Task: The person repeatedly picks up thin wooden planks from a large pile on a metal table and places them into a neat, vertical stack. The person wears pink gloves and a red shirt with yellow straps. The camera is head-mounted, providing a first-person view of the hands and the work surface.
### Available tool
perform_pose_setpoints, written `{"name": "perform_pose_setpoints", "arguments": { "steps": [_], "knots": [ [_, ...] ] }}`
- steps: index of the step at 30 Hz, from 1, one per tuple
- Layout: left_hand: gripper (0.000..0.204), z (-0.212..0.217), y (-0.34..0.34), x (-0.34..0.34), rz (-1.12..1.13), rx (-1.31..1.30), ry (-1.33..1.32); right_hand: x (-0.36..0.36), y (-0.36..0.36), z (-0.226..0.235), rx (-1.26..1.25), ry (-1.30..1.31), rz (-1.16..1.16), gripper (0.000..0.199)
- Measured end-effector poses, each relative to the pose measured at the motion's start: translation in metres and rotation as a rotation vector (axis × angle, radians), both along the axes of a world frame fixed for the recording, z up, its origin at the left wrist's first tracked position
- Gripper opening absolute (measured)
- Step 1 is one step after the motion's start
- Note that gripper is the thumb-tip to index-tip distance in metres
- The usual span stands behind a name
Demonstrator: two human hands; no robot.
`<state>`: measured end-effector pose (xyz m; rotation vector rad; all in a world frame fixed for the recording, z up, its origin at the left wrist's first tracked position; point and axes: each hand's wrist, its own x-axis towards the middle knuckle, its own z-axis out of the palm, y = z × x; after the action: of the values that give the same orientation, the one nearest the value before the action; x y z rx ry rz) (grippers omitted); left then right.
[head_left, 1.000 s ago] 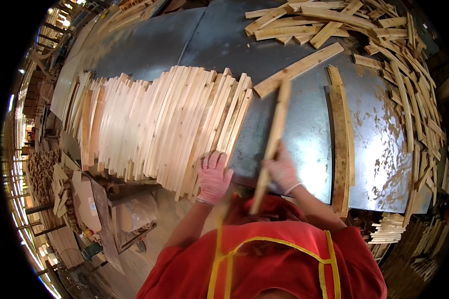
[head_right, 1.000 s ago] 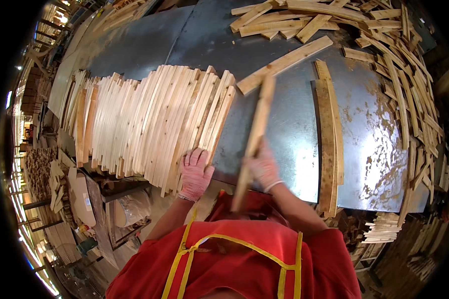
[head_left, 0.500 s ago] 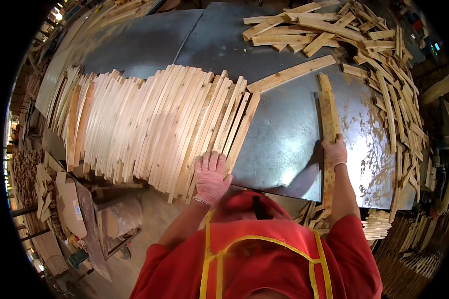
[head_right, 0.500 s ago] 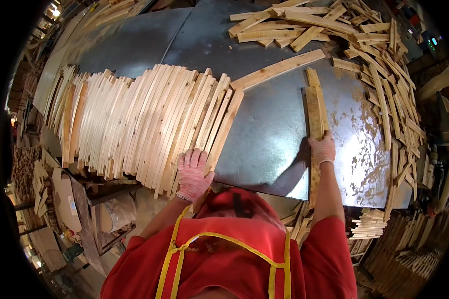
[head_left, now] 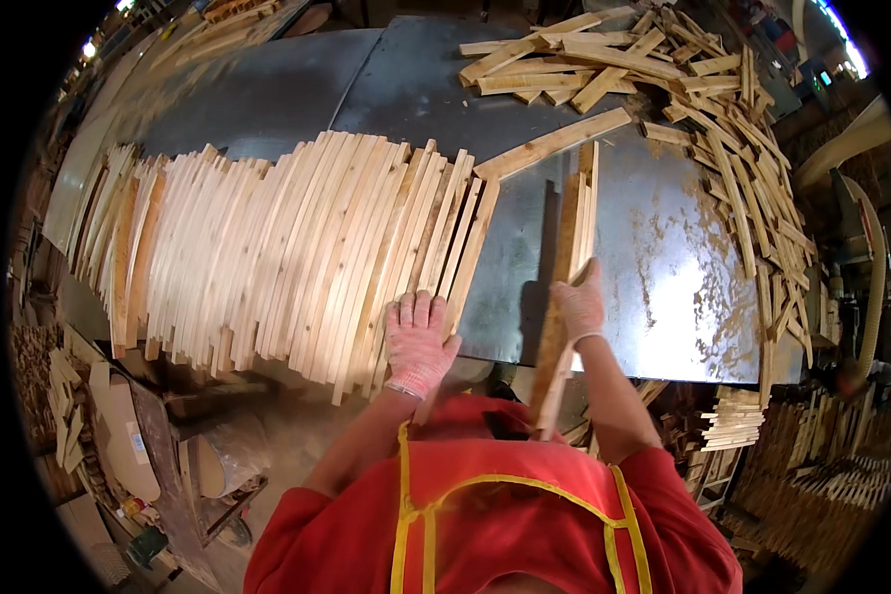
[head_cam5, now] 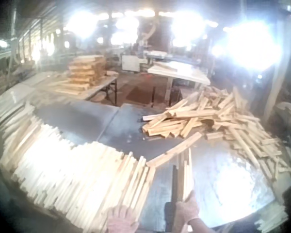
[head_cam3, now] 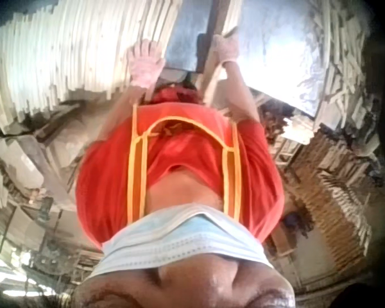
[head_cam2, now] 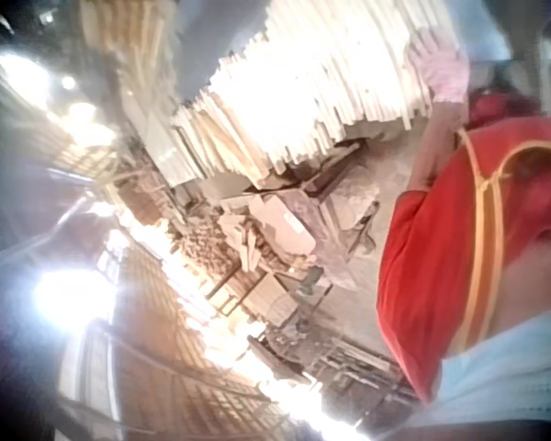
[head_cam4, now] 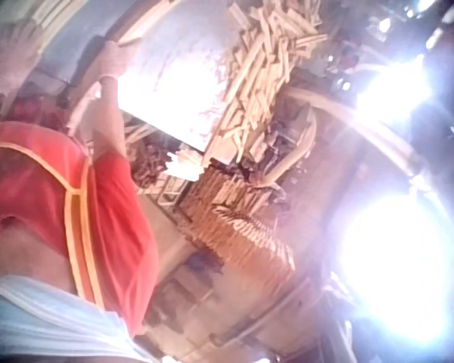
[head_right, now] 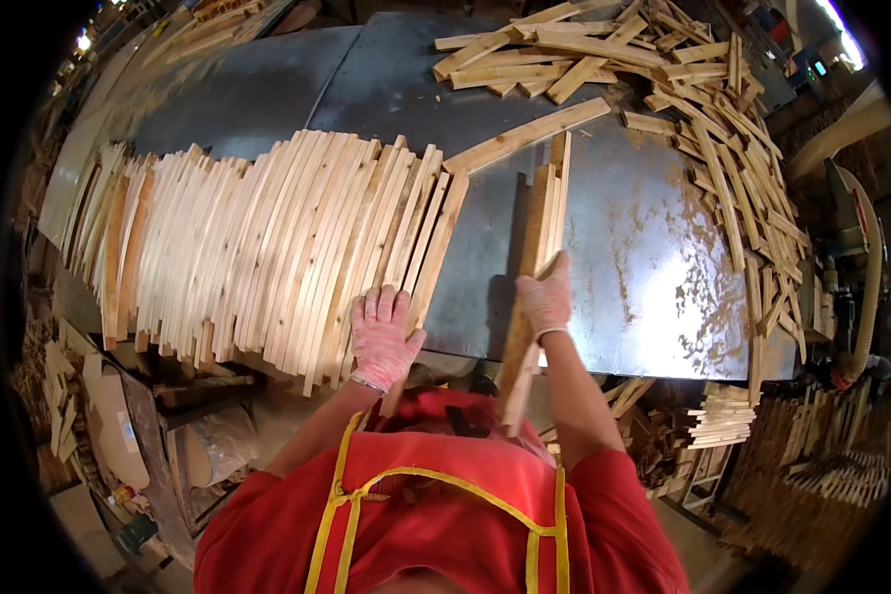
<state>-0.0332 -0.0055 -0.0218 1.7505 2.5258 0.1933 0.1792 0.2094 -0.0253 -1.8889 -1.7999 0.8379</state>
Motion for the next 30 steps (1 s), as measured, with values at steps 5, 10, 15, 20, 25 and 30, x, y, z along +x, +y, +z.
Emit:
{"name": "perform_pose_setpoints", "arguments": {
  "steps": [5, 10, 15, 20, 25, 30],
  "knots": [
    [0.075, -0.007, 0.000, -0.005, -0.004, 0.046, -0.079, -0.073, -0.084, 0.023, -0.211, 0.336, 0.081, 0.085],
    [0.082, -0.001, 0.022, 0.011, -0.064, 0.134, -0.186, -0.053, -0.061, -0.014, -0.667, 0.401, 0.500, 0.083],
    [0.089, 0.006, 0.037, 0.017, -0.105, 0.100, -0.144, -0.034, 0.140, -0.027, -0.365, 0.054, 0.755, 0.072],
    [0.087, 0.004, 0.038, 0.017, -0.075, 0.184, -0.158, -0.094, 0.273, -0.009, 0.414, -0.479, 0.848, 0.070],
    [0.080, 0.018, 0.048, 0.017, -0.080, 0.221, -0.100, -0.127, 0.332, -0.025, 0.643, -0.712, 1.043, 0.073],
    [0.074, 0.013, 0.042, 0.020, -0.022, 0.187, -0.150, -0.098, 0.346, 0.016, 0.230, -0.748, 1.027, 0.058]
  ]
}}
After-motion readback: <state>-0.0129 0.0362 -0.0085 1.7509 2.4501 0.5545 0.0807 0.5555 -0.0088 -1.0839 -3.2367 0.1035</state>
